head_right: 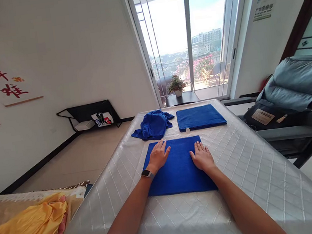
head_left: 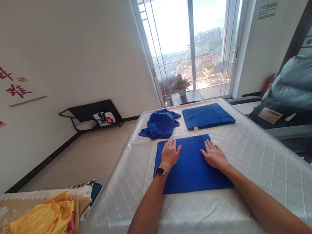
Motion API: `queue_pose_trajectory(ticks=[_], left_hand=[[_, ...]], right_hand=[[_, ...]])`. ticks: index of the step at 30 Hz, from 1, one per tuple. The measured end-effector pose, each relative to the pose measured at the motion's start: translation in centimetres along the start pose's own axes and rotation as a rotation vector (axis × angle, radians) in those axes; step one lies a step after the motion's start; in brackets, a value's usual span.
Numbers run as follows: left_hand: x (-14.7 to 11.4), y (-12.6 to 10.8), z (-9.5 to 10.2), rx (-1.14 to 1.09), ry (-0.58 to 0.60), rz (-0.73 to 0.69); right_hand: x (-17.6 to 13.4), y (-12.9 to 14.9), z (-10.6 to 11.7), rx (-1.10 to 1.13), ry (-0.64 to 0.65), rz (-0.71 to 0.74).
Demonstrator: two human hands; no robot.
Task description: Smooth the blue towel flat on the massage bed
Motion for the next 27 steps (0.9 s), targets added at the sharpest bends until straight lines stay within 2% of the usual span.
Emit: queue_pose_trajectory(ticks=[4, 6, 8, 11, 15, 17, 23, 25, 27], left_hand=[[-1.0, -7.7, -2.3, -0.099, 0.107, -0.235], [-0.8, -10.5, -3.9, -0.125, 0.163, -0.293], [-0.4, -12.2, -5.4, -0.124, 0.214, -0.289], [0.1, -12.5, -6.5, -0.099, 0.24, -0.234], [-0.3, -10.0, -6.2, -0.064, 0.235, -0.197], [-0.8, -7.5, -5.5, -0.043, 0.249, -0.144], [-3.3, 2.2, -2.2, 0.023, 0.249, 0.093], [-4.4, 4.3, -1.3, 0.045, 0.237, 0.137], [-5.2, 5.5, -0.7, 0.054, 0.217, 0.169]], right_hand=[[0.0, -0.1, -0.4, 0.001, -0.008, 0.011], [0.0, -0.2, -0.6, -0.017, -0.016, 0.036], [-0.2, -0.2, -0.8, -0.035, -0.024, 0.055], [-0.3, -0.3, -0.6, -0.031, -0.036, 0.058], [-0.2, 0.0, -0.2, 0.0, -0.029, 0.041], [-0.1, 0.0, -0.1, 0.013, -0.023, 0.029], [-0.1, 0.0, 0.0, 0.02, -0.009, 0.022], [-0.2, 0.0, 0.0, 0.018, -0.003, 0.023], [-0.2, 0.0, 0.0, 0.003, -0.008, 0.02]])
Point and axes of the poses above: each hand's wrist, its own x-axis towards the middle knuckle, its own z-axis out of the back of the hand, y = z × x, the point moved 6 cm from there along x, towards the middle knuckle, and after that the axes turned 7 degrees about -x, right-handed, at the moved point
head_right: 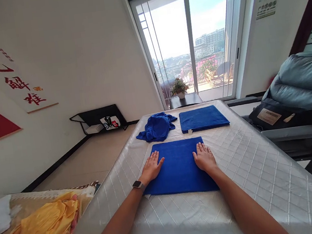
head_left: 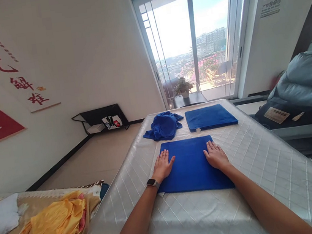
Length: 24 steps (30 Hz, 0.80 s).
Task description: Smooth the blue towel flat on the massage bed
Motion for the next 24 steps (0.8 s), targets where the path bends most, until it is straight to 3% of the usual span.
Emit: queue_pose_trajectory(ticks=[14, 18, 24], left_hand=[[0.0, 0.6, -0.3, -0.038, -0.039, 0.004], [0.0, 0.6, -0.4, -0.023, -0.05, -0.003], [0.1, 0.6, -0.7, -0.017, -0.061, -0.008]], right_hand=[[-0.5, 0.2, 0.9, -0.109, -0.041, -0.011], [-2.8, 0.2, 1.3, -0.14, -0.03, 0.026], [-7.6, 0.4, -0.1, -0.08, -0.011, 0.063]])
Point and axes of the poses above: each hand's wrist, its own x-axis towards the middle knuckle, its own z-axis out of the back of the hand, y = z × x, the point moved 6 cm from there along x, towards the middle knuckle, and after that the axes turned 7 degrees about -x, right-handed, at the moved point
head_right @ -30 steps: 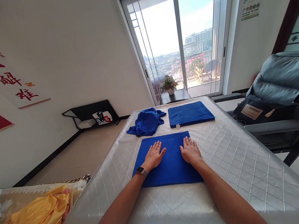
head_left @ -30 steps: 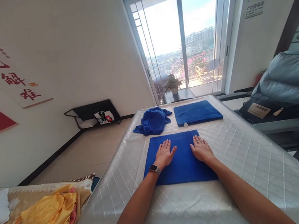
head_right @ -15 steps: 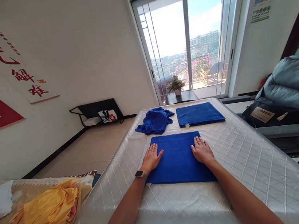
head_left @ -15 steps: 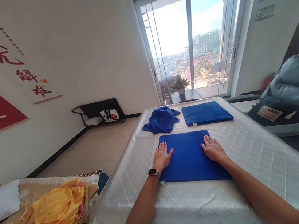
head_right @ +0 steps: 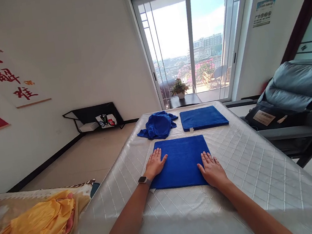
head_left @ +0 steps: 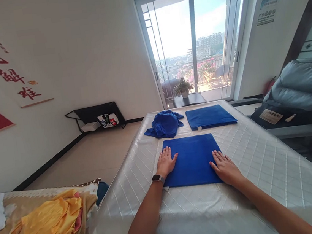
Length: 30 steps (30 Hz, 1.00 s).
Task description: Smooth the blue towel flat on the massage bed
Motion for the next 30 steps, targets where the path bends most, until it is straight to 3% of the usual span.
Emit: queue_pose_trajectory(ticks=[6, 10, 13, 17, 19, 21, 25, 30], left_hand=[[-0.3, -0.2, 1.0, 0.022, -0.063, -0.004], [-1.1, -2.4, 2.6, 0.044, -0.178, -0.088], [-2.3, -7.0, 2.4, -0.008, -0.126, -0.259], [-3.9, -15.2, 0.5, -0.072, -0.043, -0.524], [-4.1, -18.3, -0.6, -0.093, -0.025, -0.568], [-3.8, -20.0, -1.7, -0.108, -0.002, -0.545], [-3.4, -19.1, -2.7, -0.098, 0.067, -0.467], [-4.5, -11.9, -1.0, -0.066, 0.122, -0.351]], right_hand=[[-0.8, 0.1, -0.2, 0.05, 0.02, -0.008], [-0.8, 0.2, 0.4, 0.072, 0.013, -0.003], [-0.9, 0.3, 0.5, 0.064, 0.008, -0.003], [-0.9, 0.3, 0.2, 0.022, 0.002, 0.004], [-0.9, 0.2, -0.1, -0.001, -0.001, 0.012], [-0.9, 0.2, -0.2, -0.008, -0.005, 0.025], [-0.9, 0.2, -0.1, 0.019, -0.006, 0.018], [-0.8, 0.3, 0.2, 0.03, -0.008, 0.004]])
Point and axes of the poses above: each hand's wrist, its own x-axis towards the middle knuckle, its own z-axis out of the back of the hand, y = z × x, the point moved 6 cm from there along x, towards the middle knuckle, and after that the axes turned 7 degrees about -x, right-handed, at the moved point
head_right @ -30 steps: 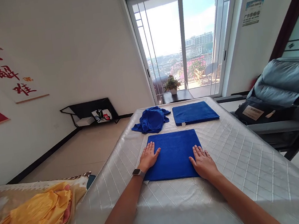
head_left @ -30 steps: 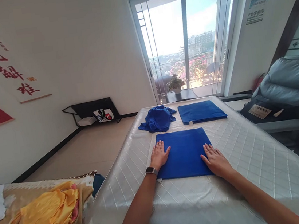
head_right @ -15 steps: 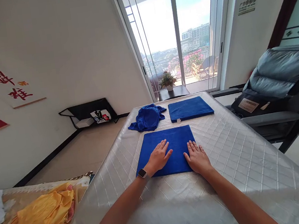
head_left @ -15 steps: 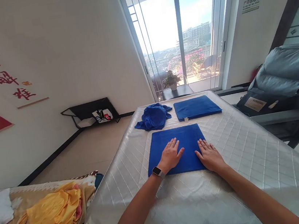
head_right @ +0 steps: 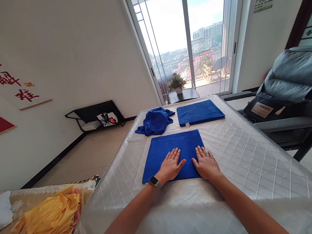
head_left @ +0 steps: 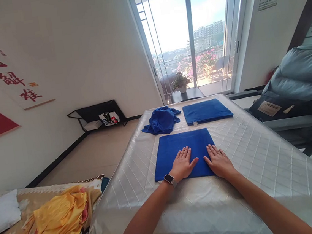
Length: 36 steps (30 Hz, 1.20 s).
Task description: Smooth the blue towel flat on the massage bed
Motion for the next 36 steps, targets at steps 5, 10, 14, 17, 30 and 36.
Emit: queue_pose_trajectory(ticks=[5, 10, 14, 17, 30, 36], left_hand=[[-5.3, 6.9, 2.0, 0.043, 0.01, 0.229], [-7.1, 8.0, 2.3, 0.088, -0.032, 0.272], [-6.9, 7.5, 2.2, 0.087, -0.046, 0.267], [-6.9, 7.6, 2.3, 0.083, -0.056, 0.263], [-7.7, 7.5, 2.1, 0.091, -0.008, 0.207], [-10.0, 7.4, 2.4, 0.037, 0.115, 0.174]], right_hand=[[0.1, 0.0, -0.1, 0.008, 0.009, 0.0], [0.2, 0.1, -0.1, -0.009, 0.01, -0.011], [-0.3, 0.2, 0.8, -0.05, -0.031, 0.005], [-1.9, 0.3, 1.4, -0.086, -0.068, 0.059], [-6.1, -0.1, 0.1, 0.05, -0.024, 0.05], [-6.3, 0.0, 0.5, 0.068, 0.002, 0.06]])
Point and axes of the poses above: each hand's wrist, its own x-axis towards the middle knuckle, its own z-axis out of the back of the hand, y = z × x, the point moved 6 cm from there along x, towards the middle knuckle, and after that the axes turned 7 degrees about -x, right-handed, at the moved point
